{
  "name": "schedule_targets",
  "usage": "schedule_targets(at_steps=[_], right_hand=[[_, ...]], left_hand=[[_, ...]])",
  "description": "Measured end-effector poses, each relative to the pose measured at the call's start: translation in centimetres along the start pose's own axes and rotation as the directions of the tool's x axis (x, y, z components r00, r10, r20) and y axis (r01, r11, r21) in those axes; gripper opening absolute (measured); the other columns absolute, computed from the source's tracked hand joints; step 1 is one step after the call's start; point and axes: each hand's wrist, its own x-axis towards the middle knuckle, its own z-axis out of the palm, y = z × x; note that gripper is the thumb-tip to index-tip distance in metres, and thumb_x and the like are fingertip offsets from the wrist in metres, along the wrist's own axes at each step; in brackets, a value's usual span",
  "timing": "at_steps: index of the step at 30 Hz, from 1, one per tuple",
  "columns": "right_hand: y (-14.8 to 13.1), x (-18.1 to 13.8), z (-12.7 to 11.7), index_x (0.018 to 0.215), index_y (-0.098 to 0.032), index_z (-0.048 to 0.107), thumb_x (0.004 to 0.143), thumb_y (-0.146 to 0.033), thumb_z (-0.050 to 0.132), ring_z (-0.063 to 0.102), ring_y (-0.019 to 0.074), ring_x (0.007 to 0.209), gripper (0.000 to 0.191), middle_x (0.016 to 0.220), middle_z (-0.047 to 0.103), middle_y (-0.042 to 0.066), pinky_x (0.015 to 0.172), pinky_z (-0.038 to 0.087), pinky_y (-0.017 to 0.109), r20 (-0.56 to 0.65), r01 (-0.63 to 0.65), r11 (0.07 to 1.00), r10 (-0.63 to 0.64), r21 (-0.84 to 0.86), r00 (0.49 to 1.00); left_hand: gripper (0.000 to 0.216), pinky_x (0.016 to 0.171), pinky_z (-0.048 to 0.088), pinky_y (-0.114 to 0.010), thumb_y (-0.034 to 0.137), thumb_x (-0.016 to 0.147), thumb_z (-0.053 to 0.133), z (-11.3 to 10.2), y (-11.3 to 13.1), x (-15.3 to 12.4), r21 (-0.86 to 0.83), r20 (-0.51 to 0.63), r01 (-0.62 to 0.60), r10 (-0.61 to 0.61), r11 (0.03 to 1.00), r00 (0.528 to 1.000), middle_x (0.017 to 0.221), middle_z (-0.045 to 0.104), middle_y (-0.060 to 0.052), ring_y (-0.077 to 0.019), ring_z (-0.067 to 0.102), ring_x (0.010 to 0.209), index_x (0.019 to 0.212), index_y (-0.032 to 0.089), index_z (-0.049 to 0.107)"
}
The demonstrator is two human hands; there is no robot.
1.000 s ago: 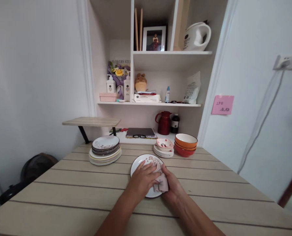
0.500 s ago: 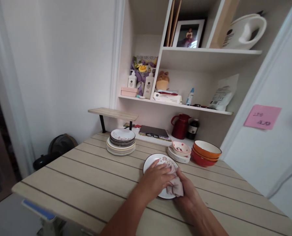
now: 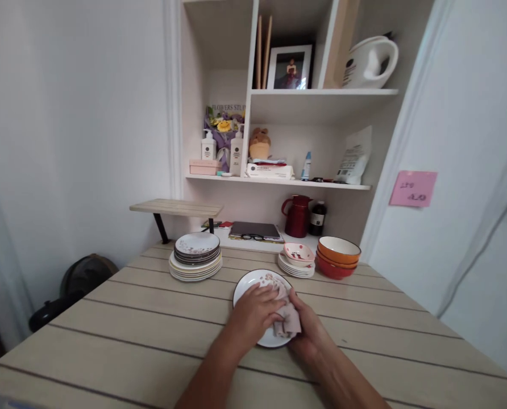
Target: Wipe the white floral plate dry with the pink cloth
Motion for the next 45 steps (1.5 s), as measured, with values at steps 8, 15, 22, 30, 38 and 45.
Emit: schedule_targets(at_steps=[8,15,22,30,38,45], right_hand=[[-0.2,-0.7,1.1,0.101,-0.01,0.065,0.091,-0.042,0.051,0.069,0.0189,0.066,0.037,0.075,0.075,0.009,0.075,0.054,0.033,-0.011,0.015,1.0,-0.015,-0.002,1.0],[-0.9,-1.3,1.2,0.114,-0.01,0.063,0.09,-0.046,0.052,0.071,0.0227,0.081,0.045,0.091,0.077,0.011,0.086,0.052,0.038,0.051,0.017,1.0,-0.017,-0.014,0.999],[-1.5,-1.4,0.7,0.116,-0.008,0.063,0.09,-0.048,0.05,0.071,0.0244,0.086,0.05,0.098,0.076,0.014,0.087,0.051,0.039,0.11,0.003,0.999,0.001,-0.037,0.994],[-0.7,-1.3,0.7,0.118,-0.008,0.062,0.087,-0.05,0.054,0.071,0.0228,0.079,0.052,0.091,0.077,0.012,0.077,0.053,0.034,0.118,-0.022,0.997,0.03,-0.071,0.993],[0.0,-1.0,1.3,0.118,-0.006,0.061,0.089,-0.043,0.054,0.072,0.0238,0.081,0.048,0.089,0.077,0.015,0.087,0.051,0.038,0.062,-0.042,0.998,0.04,0.037,0.997],[-2.3,0.1,-0.6,0.118,-0.012,0.062,0.087,-0.054,0.051,0.071,0.0279,0.091,0.053,0.097,0.076,0.015,0.088,0.05,0.046,0.001,0.01,0.998,-0.01,0.054,1.0]], left_hand=[[0.04,0.106,0.045,-0.046,0.011,0.081,0.065,-1.0,-0.1,0.3,0.06,-0.041,0.028,-0.025,0.998,0.999,0.124,0.067,-0.005,-0.0223,0.057,0.121,0.119,0.027,0.064],[0.043,0.103,0.048,-0.046,0.016,0.081,0.067,-0.9,0.0,0.0,0.067,-0.133,0.08,-0.07,0.995,0.989,0.13,0.062,-0.01,-0.0239,0.057,0.121,0.122,0.023,0.058],[0.043,0.104,0.042,-0.056,0.019,0.074,0.076,-2.7,1.0,0.3,0.252,-0.107,-0.004,0.033,0.968,0.994,0.153,0.035,-0.011,-0.0331,0.038,0.137,0.114,0.031,0.066],[0.038,0.109,0.034,-0.058,0.035,0.074,0.077,-2.9,2.7,0.5,0.35,-0.02,-0.059,0.07,0.935,0.997,0.141,0.052,-0.005,-0.0285,0.049,0.127,0.11,0.033,0.066],[0.026,0.107,0.029,-0.065,0.016,0.08,0.069,-3.4,1.6,0.7,0.482,-0.279,0.289,-0.167,0.827,0.946,0.119,0.067,-0.004,-0.0277,0.059,0.11,0.102,0.028,0.068],[0.03,0.096,0.047,-0.047,0.016,0.075,0.074,-3.0,1.3,-0.5,0.474,-0.095,0.069,-0.027,0.878,0.995,0.104,0.069,-0.001,-0.0219,0.063,0.095,0.102,0.027,0.067]])
